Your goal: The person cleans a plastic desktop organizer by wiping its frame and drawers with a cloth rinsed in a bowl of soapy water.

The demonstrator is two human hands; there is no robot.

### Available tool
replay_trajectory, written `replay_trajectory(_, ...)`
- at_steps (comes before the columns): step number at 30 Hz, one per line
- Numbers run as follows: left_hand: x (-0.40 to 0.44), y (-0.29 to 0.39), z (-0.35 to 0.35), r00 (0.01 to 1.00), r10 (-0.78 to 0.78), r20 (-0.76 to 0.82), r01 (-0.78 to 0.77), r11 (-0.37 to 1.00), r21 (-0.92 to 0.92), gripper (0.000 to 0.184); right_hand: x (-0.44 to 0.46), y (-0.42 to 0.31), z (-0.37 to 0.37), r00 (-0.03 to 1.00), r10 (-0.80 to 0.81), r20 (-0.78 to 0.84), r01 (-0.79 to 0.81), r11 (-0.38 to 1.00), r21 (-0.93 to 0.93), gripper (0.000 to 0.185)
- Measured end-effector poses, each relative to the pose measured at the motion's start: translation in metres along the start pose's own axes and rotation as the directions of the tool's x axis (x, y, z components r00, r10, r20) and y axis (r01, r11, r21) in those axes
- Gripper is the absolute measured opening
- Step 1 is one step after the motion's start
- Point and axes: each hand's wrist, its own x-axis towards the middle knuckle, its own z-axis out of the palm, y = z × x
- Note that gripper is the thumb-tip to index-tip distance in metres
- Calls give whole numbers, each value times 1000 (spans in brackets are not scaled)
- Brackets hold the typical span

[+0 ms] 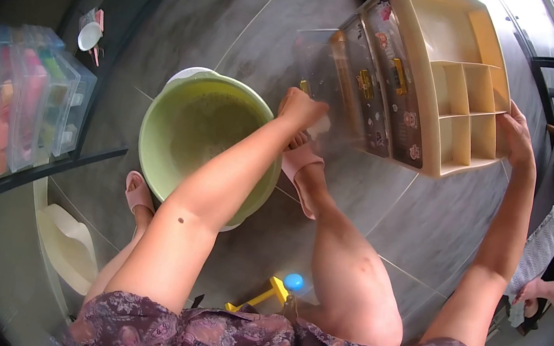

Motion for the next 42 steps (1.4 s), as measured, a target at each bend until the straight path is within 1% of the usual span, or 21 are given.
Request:
replay_trajectory(2,-6,-4,3,998,38,-40,-38,999,10,36,6,5,-12,1000,9,22,-10,999,31,29)
replay_trajectory(5,-19,-5,-9,996,45,-74,-39,995,87,37,12,9,-22,1000,11,21,-11,999,31,30)
replay_trajectory(8,-32,0,-29,999,-16,39,11,994,105,38,10,7,-23,1000,23,-9,-23,999,29,33)
replay_trajectory(11,-37,3,-42,998,-1,60,-4,997,76,37,7,11,-23,999,31,-17,-29,996,88,35)
replay_trajectory(14,-47,17,-62,993,92,73,-105,974,201,34,4,14,-22,999,40,-18,-37,988,150,36)
replay_trajectory(17,-39,17,-72,993,57,105,-78,976,202,33,1,14,-20,1000,28,6,-28,983,180,37)
replay_trajectory(18,-35,15,-72,994,66,84,-81,978,194,34,-1,12,-20,1000,19,12,-21,983,185,37)
replay_trajectory(21,-36,25,-72,997,66,41,-76,946,315,34,-3,6,-14,1000,-4,-29,8,991,133,35)
replay_trajectory(24,-17,16,-54,972,207,-115,-135,884,448,35,-1,5,-20,999,-35,-15,36,991,133,34)
replay_trajectory(27,7,13,-39,976,194,-94,-124,861,494,39,0,-1,-22,999,0,-38,3,997,76,32)
replay_trajectory(28,16,12,-36,993,117,-17,-97,893,440,37,0,-1,-24,999,15,-44,-13,999,38,31)
replay_trajectory(31,41,-6,-9,995,96,-18,-86,947,309,34,-5,8,-36,997,24,-71,-19,998,59,31)
replay_trajectory(32,40,-3,3,997,77,7,-76,964,255,32,-9,11,-41,995,41,-92,-36,998,60,31)
replay_trajectory(33,38,0,15,995,-12,100,-6,984,176,32,-15,14,-48,992,57,-116,-51,997,59,31)
replay_trajectory(35,32,3,38,996,52,78,-68,975,214,33,-25,23,-64,987,71,-143,-61,996,70,31)
replay_trajectory(37,35,-9,65,997,63,47,-71,980,187,34,-31,38,-78,988,64,-144,-49,994,101,31)
replay_trajectory(38,40,-15,66,998,58,26,-62,983,173,35,-24,43,-75,990,66,-123,-52,992,114,31)
replay_trajectory(41,31,-24,76,981,187,50,-193,952,236,34,-34,60,-78,989,50,-141,-32,991,131,31)
replay_trajectory(42,34,-25,77,969,248,18,-243,926,288,33,-39,59,-73,987,26,-162,-12,997,81,32)
